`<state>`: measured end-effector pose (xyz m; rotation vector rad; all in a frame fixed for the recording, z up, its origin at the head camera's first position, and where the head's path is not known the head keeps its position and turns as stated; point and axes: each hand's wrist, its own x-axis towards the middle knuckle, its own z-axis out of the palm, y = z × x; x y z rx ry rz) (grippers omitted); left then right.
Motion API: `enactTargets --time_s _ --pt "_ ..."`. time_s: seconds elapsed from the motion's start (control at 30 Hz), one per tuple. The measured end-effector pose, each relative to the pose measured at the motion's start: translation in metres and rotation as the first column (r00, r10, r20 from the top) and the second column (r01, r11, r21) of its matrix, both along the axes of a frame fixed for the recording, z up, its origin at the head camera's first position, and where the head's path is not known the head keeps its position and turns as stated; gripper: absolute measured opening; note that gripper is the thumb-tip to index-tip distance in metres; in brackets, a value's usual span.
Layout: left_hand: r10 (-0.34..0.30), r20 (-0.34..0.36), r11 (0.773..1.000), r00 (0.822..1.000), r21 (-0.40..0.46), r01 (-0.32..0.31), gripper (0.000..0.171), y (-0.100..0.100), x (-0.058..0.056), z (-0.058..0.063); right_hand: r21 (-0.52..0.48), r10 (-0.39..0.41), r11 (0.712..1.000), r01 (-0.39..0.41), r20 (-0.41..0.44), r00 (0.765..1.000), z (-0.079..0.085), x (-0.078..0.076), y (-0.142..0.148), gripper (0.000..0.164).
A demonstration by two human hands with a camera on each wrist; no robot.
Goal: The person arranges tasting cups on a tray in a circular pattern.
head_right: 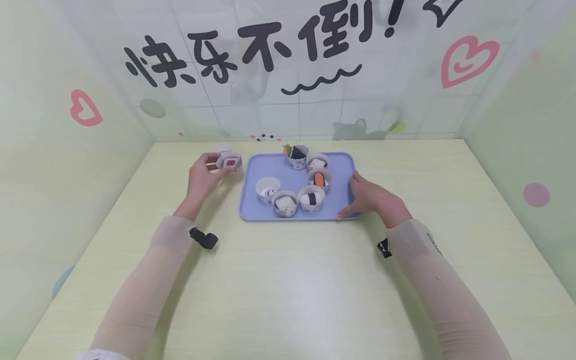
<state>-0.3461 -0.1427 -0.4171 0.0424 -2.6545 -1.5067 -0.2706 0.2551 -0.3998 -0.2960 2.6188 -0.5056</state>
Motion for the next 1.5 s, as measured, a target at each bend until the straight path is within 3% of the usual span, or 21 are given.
enactTargets --time_s 0.27,0.53,0.93,1.1,1.27,1.5 --pt "-0.068 0.018 0.998 0.998 0.016 0.068 0.063 0.022 -0.004 -0.002 0.000 0.002 1.000 -0.002 -0.007 1.000 -0.001 0.000 0.000 0.130" --pt "-0.143 0.025 0.990 0.989 0.006 0.143 0.057 0.043 -0.004 -0.009 0.003 0.005 1.000 -0.005 -0.014 1.000 -0.002 -0.001 0.001 0.131" --pt "-0.290 0.069 0.952 0.954 -0.080 0.295 0.052 0.050 -0.004 -0.018 -0.008 0.001 1.000 -0.001 -0.010 1.000 -0.003 -0.001 0.000 0.131" --pt "-0.332 0.082 0.935 0.940 -0.105 0.339 0.055 0.046 -0.003 -0.014 -0.015 -0.003 1.000 0.003 -0.010 1.000 -0.001 -0.001 0.000 0.131" --pt "-0.338 0.087 0.933 0.937 -0.099 0.345 0.055 0.040 -0.002 -0.006 -0.020 -0.008 1.000 0.007 -0.010 1.000 0.001 -0.001 -0.001 0.131" --pt "-0.285 -0.002 0.954 0.958 -0.097 0.284 0.047 0.027 -0.009 0.016 -0.019 -0.008 1.000 0.008 -0.008 1.000 0.000 0.000 -0.001 0.130"
